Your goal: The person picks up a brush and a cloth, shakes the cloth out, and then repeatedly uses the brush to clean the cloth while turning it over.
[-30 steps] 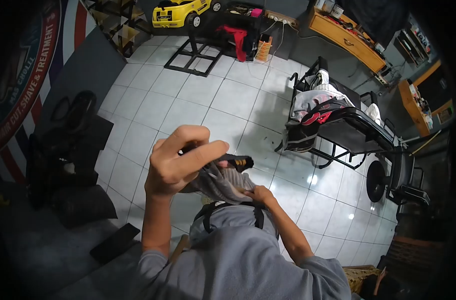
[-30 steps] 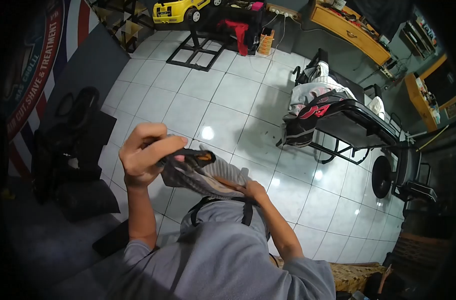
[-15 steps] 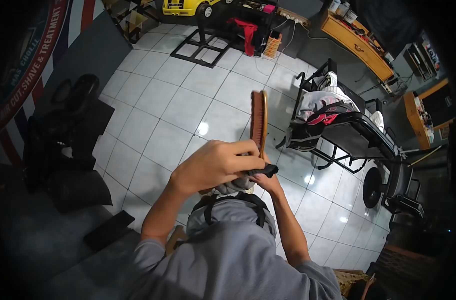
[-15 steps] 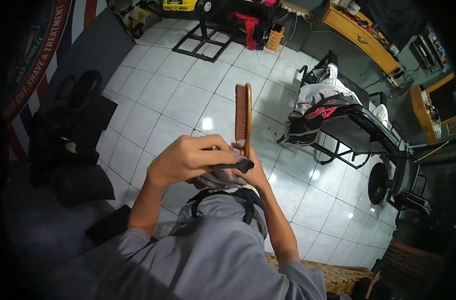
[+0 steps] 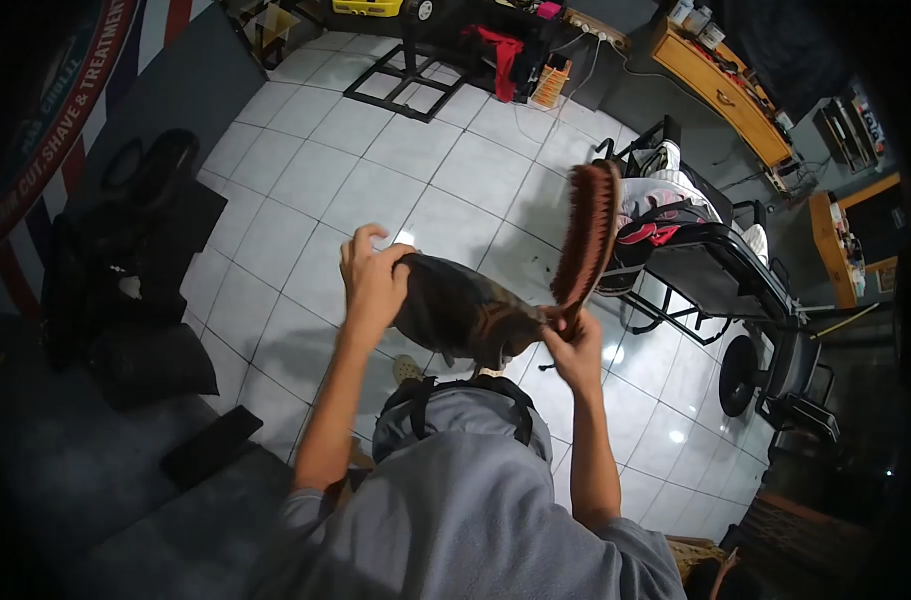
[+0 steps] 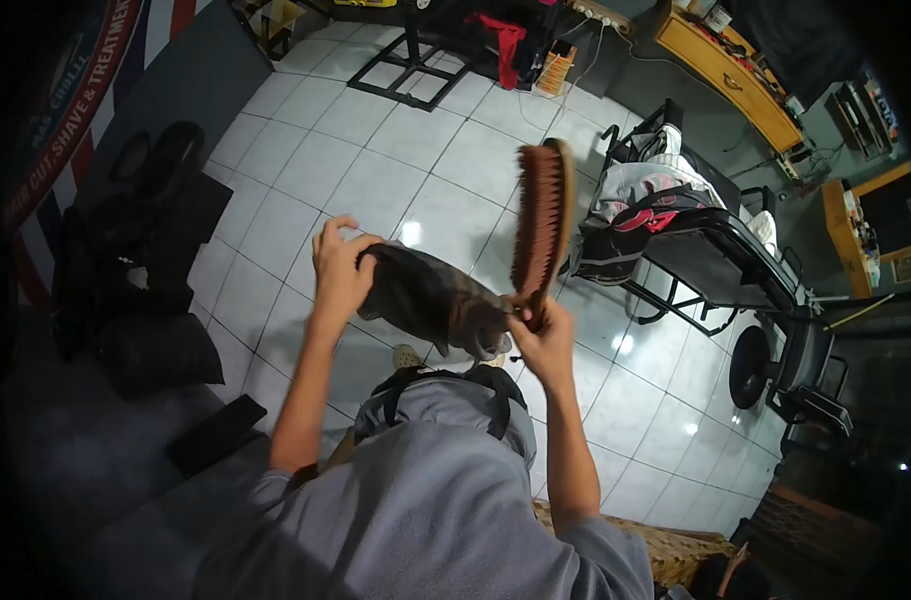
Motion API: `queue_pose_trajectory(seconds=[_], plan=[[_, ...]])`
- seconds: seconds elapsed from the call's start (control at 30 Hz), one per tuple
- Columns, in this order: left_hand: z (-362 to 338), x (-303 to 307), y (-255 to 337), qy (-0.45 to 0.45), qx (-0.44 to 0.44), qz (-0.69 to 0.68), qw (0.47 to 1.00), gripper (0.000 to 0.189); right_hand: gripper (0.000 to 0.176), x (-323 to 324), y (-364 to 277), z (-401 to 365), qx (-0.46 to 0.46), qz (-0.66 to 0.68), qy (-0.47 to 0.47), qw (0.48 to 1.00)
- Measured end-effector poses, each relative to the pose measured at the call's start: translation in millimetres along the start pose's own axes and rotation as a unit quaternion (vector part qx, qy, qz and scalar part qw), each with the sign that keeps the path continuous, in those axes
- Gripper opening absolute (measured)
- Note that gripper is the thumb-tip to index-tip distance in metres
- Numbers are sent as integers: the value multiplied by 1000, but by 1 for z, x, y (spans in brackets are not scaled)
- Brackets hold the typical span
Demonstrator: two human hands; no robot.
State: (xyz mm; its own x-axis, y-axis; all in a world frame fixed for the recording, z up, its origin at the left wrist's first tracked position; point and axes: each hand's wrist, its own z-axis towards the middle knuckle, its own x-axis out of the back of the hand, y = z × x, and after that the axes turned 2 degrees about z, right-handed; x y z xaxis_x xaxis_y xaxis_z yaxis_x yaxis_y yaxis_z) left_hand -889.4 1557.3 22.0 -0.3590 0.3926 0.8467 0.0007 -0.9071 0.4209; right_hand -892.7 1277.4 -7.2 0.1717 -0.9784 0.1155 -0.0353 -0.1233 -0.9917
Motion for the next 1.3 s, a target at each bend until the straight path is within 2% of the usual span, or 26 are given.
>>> queue_pose_trajectory(seconds=[0.03,0.07,0.1,0.13,0.17,0.23,0.33,0.37,0.5,0.6,0.63,0.67,0.73,0.77,0.8,0.83,0.87,0.97,1.07,1.1,1.2,1.3], plan=[[-13,-21,-2,65,13,91,994,29,11,-9,5,-5,23,27,10,999],[-30,-51,-19,24,92,-49,994,32,16,-10,25,-8,84,-72,14,994],[-38,-84,-32,-30,193,-146,970,29,18,-17,16,-14,73,-120,2,990],[-42,-103,-38,-84,289,-239,923,26,20,-27,6,-19,62,-167,-11,984],[-39,-92,-22,-118,368,-344,856,25,20,-33,7,-22,50,-194,-20,980],[-38,-73,9,-174,502,-523,666,25,19,-44,16,-30,28,-228,-37,972],[-42,-81,-1,-98,380,-673,627,22,17,-50,30,-39,9,-196,-64,978],[-37,-82,-5,-94,377,-692,608,22,19,-48,33,-40,3,-202,-92,975],[-17,-51,26,-33,341,-657,672,22,25,-47,30,-41,-44,-163,-103,980],[-2,-37,43,23,289,-720,631,26,31,-45,14,-35,-73,-76,-71,992],[5,-24,53,23,303,-740,600,29,33,-44,9,-33,-91,-21,-63,994],[13,-12,60,10,271,-770,577,28,37,-43,3,-30,-108,35,-55,992],[28,9,73,-15,205,-824,528,26,43,-39,-19,-26,-105,38,-92,989],[36,18,82,27,183,-794,579,21,43,-37,-32,-25,-118,46,-112,986],[40,34,90,1,137,-705,696,25,44,-35,-38,-25,-130,55,-133,981],[45,40,93,4,107,-689,717,30,42,-41,-33,-22,-83,64,-108,989],[50,44,95,6,79,-672,736,36,42,-39,-31,-21,-89,86,-104,987],[58,62,100,4,63,-713,699,33,43,-35,-41,-17,-105,167,-100,975],[75,76,101,-35,-23,-725,688,28,42,-26,-72,-16,-78,259,-113,956],[83,82,102,-32,-66,-699,711,22,42,-26,-82,-14,-50,261,-113,958],[95,104,117,-8,-76,-702,708,21,42,-25,-94,-3,37,254,-75,964],[95,109,122,29,-76,-680,728,21,43,-20,-99,-2,20,231,-94,968]])
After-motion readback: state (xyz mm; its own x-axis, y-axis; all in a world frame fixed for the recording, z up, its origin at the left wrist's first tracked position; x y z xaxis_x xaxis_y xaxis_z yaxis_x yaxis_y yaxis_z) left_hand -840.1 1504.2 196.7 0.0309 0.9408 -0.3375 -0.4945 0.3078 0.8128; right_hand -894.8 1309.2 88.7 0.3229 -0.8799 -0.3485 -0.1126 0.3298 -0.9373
